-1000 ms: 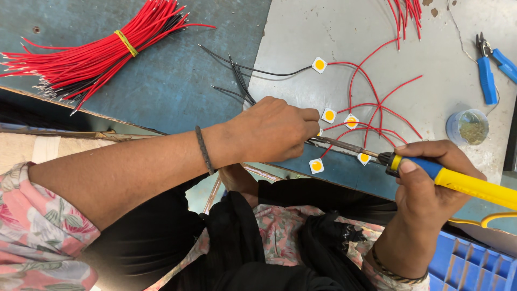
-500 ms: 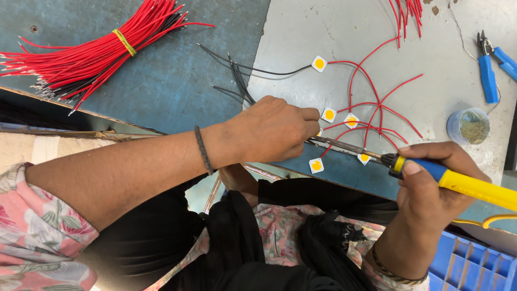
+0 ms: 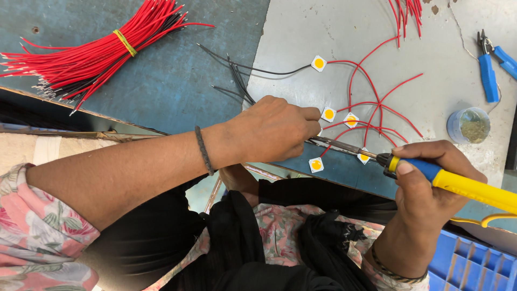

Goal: The person solders red and black insulated wires onto the contact pads of small square LED modules on a work board. They first strip and tin the wire ends with pliers and a soldering iron, dip wires in flux, solder each connection, then gather the finished wired LED modules into a bundle.

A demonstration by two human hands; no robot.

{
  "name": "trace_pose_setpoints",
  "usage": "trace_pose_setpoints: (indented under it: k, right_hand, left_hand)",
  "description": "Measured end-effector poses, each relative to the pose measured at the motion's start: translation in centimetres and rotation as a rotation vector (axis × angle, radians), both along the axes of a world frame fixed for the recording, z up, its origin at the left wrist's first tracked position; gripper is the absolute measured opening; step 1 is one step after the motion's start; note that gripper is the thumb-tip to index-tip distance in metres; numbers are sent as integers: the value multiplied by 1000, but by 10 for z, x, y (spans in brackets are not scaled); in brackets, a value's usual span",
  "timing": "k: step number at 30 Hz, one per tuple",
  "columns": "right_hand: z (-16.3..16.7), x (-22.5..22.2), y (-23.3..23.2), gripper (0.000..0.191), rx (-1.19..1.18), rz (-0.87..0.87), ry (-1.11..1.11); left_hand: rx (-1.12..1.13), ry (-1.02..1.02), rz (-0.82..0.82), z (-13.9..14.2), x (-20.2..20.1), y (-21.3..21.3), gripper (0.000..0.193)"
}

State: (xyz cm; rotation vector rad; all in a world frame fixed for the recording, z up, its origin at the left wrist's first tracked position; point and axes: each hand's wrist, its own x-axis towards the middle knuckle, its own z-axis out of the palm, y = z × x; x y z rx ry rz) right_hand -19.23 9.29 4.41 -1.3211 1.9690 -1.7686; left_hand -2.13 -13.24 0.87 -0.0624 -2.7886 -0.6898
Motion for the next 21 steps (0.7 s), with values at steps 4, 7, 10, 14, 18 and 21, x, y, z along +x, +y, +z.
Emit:
trace_pose_setpoints:
  k: [4, 7, 10, 14, 18, 21]
  right_hand:
    - [-4, -5, 5, 19, -92, -21, -88]
    - [-9, -14, 10, 19, -117, -13, -75]
    - [-16, -20, 16, 20, -126, 0, -47]
    - [-22, -29, 22, 21, -198, -14, -37]
    - [-26, -37, 25, 19, -365, -118, -29]
    - [-29, -39, 33, 21, -501, -228, -112]
  left_hand:
    - [-10, 6, 8, 0, 0, 0, 14]
    - [-7, 6, 1, 0, 0, 0, 14]
    - [-14, -19, 7, 0, 0, 0, 13]
    - [-26, -29, 8, -3, -1, -1, 13]
    - [-16, 67, -49, -6, 1, -5, 15]
    - [18, 210, -131, -5, 4, -5, 23]
